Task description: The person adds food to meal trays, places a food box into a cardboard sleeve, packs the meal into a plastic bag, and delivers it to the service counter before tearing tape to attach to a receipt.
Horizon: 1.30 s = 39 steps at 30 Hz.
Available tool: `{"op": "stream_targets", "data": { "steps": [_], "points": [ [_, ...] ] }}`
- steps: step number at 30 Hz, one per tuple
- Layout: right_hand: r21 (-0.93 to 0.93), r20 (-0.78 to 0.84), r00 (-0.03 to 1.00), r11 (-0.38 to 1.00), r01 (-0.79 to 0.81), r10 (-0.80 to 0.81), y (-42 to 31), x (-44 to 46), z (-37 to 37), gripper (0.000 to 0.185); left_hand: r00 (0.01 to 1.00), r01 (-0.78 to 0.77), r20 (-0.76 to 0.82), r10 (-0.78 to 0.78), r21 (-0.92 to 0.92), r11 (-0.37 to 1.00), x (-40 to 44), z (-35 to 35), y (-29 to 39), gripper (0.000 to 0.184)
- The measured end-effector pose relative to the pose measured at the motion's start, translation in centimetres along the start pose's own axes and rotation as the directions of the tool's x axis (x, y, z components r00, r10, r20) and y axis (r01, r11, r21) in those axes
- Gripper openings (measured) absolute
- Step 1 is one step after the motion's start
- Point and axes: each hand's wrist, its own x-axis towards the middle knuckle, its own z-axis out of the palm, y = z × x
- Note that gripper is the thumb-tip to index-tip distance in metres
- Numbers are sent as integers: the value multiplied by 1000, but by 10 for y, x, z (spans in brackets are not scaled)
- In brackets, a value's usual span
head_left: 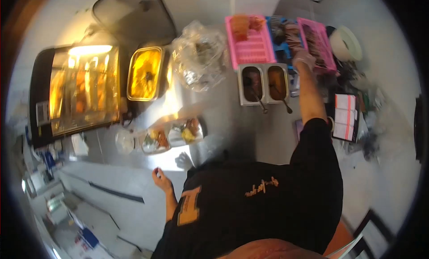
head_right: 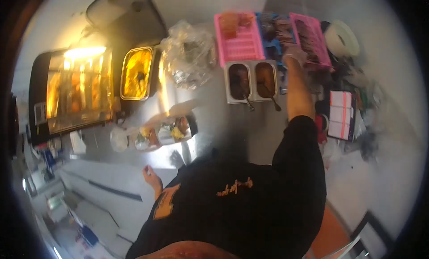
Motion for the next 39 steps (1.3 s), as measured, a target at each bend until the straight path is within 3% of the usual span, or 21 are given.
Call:
{"op": "stream_targets", "data": {
  "steps": [3, 5, 7, 10, 13, 16, 17, 20, 22, 26, 27, 31, 33, 34, 35, 38, 39],
  "points": [
    [-20, -64, 982, 984, 179, -179, 6, 17, 19, 34, 998, -47, 51, 45, 28, 999, -5, 8, -6, 26],
    [-19, 28, 976, 976, 215, -215, -8, -25, -31, 35, 997, -66, 48, 65, 39, 997, -10, 9, -1, 27],
    [64, -32, 982, 980, 190, -188, 8, -3, -8, 39, 997, -69, 37, 67, 71, 995, -18, 6, 0, 28],
    [-7, 161, 987, 1000, 30, -29, -12, -68, -87, 40, 997, -55, 58, 50, 94, 994, -26, 3, -11, 28],
    [-12, 7, 979, 979, 205, -205, 24, -7, -2, 42, 993, -39, 118, 28, 90, 995, -29, 1, -24, 27],
    [-279, 145, 978, 942, 186, -151, 5, -19, -14, 43, 983, -119, 151, 103, 99, 988, -30, 2, -43, 25],
    [-48, 40, 979, 978, 203, -202, 2, -42, -27, 41, 985, -98, 153, 84, 82, 992, -30, 4, -48, 23],
    [13, 118, 955, 962, 274, -273, -1, -24, -20, 39, 922, -373, 179, 344, 160, 914, -21, 12, -40, 23],
    [6, 90, 969, 973, 230, -230, -4, -29, -18, 39, 914, -377, 272, 301, 297, 877, -9, 22, -3, 26],
    [32, 69, 965, 967, 252, -253, 9, 12, 11, 41, 919, -383, 204, 338, 253, 888, 25, 72, 35, 32],
    [104, 62, 981, 978, 178, -185, 0, -16, -10, 42, 936, -327, 218, 275, 259, 909, 33, 85, 42, 32],
    [104, 30, 983, 978, 179, -183, 3, -44, -27, 41, 966, -221, 213, 145, 396, 892, 49, 103, 70, 31],
    [47, 5, 982, 981, 187, -188, 13, -29, -14, 42, 961, -86, 254, 112, -112, 990, 68, 101, 65, 26],
    [20, -7, 981, 981, 192, -192, 16, -19, -6, 43, 955, 2, 278, 105, -360, 933, 73, 93, 77, 25],
    [-10, -19, 980, 980, 198, -199, 19, -12, -1, 43, 969, 3, 222, 108, -449, 894, 72, 84, 87, 29],
    [-84, -24, 972, 969, 230, -233, 14, -33, -11, 45, 897, 368, 437, -73, -643, 672, 65, 52, 122, 32],
    [-102, -24, 970, 965, 240, -243, 10, -44, -19, 46, 823, 519, 542, -172, -592, 616, 62, 44, 130, 32]
  ]
}}
